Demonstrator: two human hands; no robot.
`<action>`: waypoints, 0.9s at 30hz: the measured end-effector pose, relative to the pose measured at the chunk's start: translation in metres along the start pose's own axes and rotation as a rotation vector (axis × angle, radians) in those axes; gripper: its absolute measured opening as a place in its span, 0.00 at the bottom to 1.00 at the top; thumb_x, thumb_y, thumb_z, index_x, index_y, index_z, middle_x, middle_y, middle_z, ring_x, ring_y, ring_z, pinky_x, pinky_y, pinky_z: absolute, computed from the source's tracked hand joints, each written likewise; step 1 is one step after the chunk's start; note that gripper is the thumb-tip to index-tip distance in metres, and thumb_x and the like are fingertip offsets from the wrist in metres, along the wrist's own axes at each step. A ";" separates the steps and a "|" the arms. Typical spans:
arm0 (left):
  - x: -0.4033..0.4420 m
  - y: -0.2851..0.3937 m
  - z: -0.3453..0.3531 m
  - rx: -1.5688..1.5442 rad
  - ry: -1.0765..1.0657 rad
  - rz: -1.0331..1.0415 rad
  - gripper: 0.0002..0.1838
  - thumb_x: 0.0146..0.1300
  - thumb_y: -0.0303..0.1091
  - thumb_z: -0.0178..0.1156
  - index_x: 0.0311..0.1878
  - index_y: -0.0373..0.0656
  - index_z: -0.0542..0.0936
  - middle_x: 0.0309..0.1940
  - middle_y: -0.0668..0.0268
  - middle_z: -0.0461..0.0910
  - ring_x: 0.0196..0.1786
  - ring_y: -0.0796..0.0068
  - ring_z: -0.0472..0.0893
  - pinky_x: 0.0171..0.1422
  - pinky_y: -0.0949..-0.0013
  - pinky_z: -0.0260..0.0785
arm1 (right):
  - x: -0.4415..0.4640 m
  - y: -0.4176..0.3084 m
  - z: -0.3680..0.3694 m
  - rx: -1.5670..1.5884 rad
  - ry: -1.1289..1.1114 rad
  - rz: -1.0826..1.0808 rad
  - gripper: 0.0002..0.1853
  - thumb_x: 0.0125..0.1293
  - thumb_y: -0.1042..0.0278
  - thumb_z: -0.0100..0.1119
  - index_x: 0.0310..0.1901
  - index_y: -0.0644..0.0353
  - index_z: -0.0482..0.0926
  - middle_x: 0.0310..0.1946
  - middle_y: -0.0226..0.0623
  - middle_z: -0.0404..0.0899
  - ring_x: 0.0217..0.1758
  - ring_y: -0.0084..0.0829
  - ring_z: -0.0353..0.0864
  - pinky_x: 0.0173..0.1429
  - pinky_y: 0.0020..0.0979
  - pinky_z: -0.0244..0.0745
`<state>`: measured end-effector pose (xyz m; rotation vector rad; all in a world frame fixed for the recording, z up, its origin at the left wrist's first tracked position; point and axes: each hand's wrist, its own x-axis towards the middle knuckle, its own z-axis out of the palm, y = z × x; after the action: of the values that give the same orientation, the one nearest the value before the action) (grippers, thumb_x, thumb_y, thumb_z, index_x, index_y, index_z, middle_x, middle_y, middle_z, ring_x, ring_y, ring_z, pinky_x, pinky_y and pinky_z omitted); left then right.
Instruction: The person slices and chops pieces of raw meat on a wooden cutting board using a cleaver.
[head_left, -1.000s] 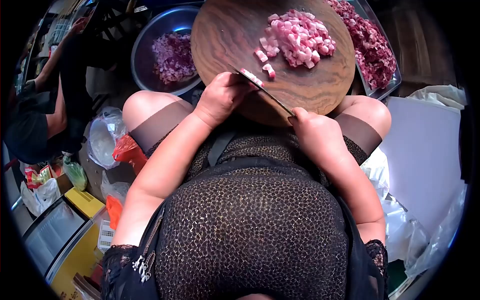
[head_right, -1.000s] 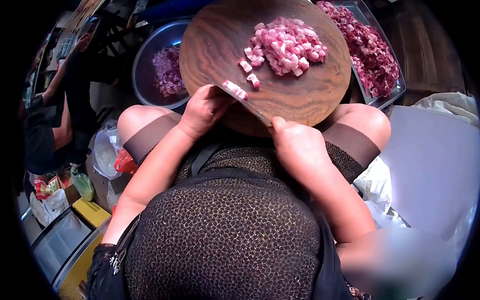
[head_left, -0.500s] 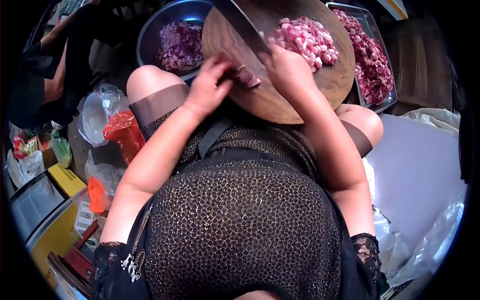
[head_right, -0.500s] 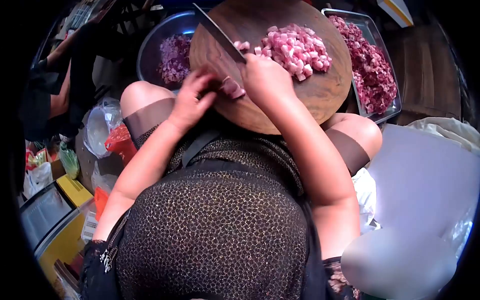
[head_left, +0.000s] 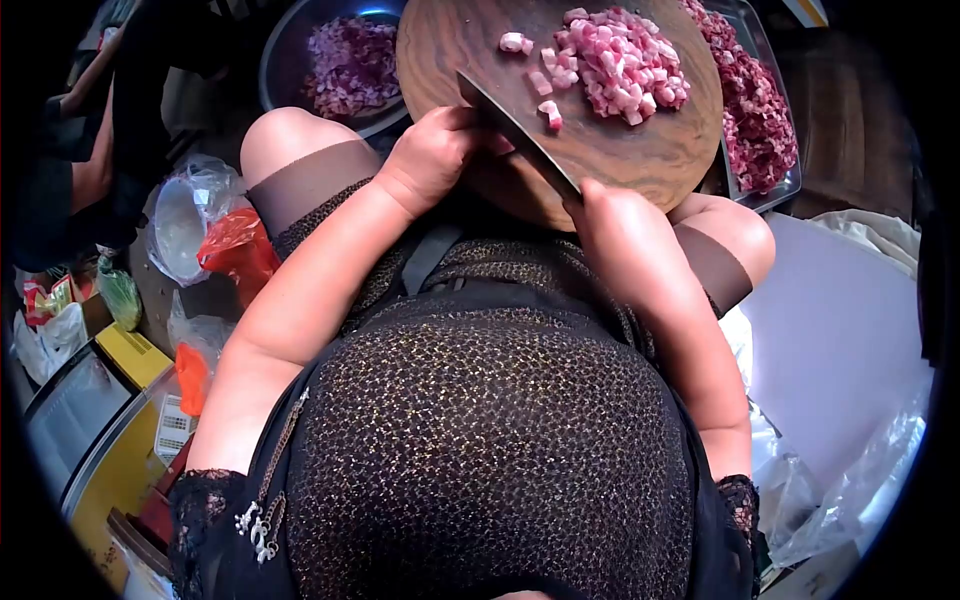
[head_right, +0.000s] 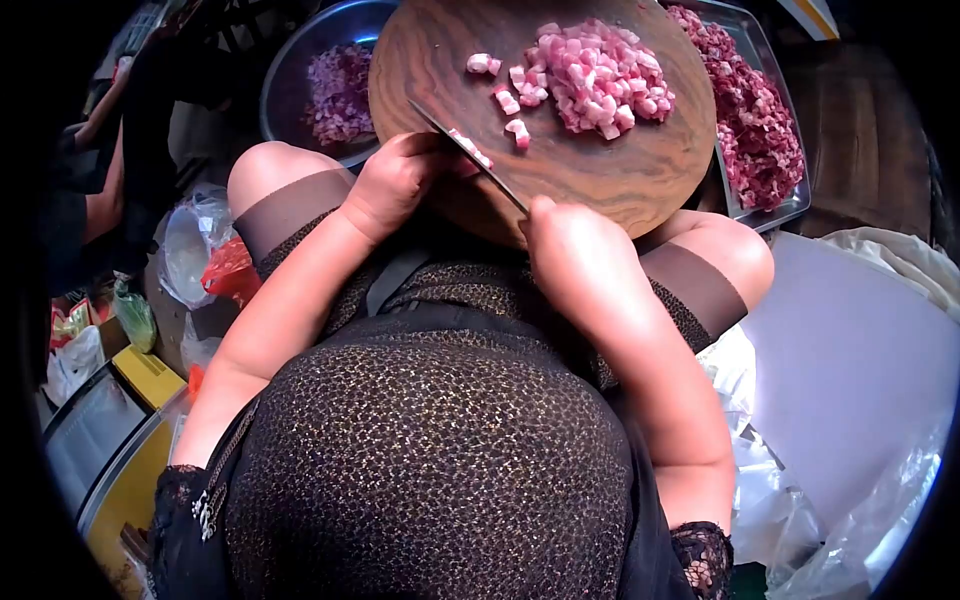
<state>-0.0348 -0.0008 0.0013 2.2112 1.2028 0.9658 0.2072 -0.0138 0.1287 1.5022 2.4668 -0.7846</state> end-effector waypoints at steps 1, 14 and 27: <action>0.001 0.001 -0.001 0.115 0.051 0.072 0.11 0.58 0.23 0.61 0.42 0.45 0.87 0.43 0.60 0.85 0.46 0.59 0.84 0.54 0.66 0.77 | 0.015 0.000 0.006 0.005 0.003 -0.001 0.12 0.72 0.64 0.53 0.39 0.66 0.77 0.27 0.56 0.81 0.35 0.57 0.82 0.40 0.51 0.77; 0.009 0.006 0.004 0.233 0.085 -0.312 0.22 0.52 0.44 0.73 0.48 0.48 0.82 0.40 0.61 0.81 0.45 0.56 0.81 0.51 0.58 0.75 | 0.065 -0.002 0.008 0.275 0.415 0.023 0.15 0.71 0.58 0.54 0.50 0.60 0.79 0.34 0.57 0.83 0.42 0.56 0.83 0.47 0.51 0.77; -0.004 -0.001 -0.002 0.272 0.080 -0.202 0.08 0.60 0.34 0.66 0.41 0.42 0.86 0.36 0.59 0.81 0.43 0.56 0.81 0.50 0.59 0.74 | -0.017 0.015 0.018 0.055 0.167 -0.044 0.13 0.69 0.66 0.56 0.49 0.64 0.80 0.34 0.55 0.83 0.39 0.54 0.84 0.44 0.47 0.80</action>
<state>-0.0377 -0.0037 0.0007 2.2120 1.6438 0.8589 0.2261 -0.0305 0.1146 1.5980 2.6266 -0.7697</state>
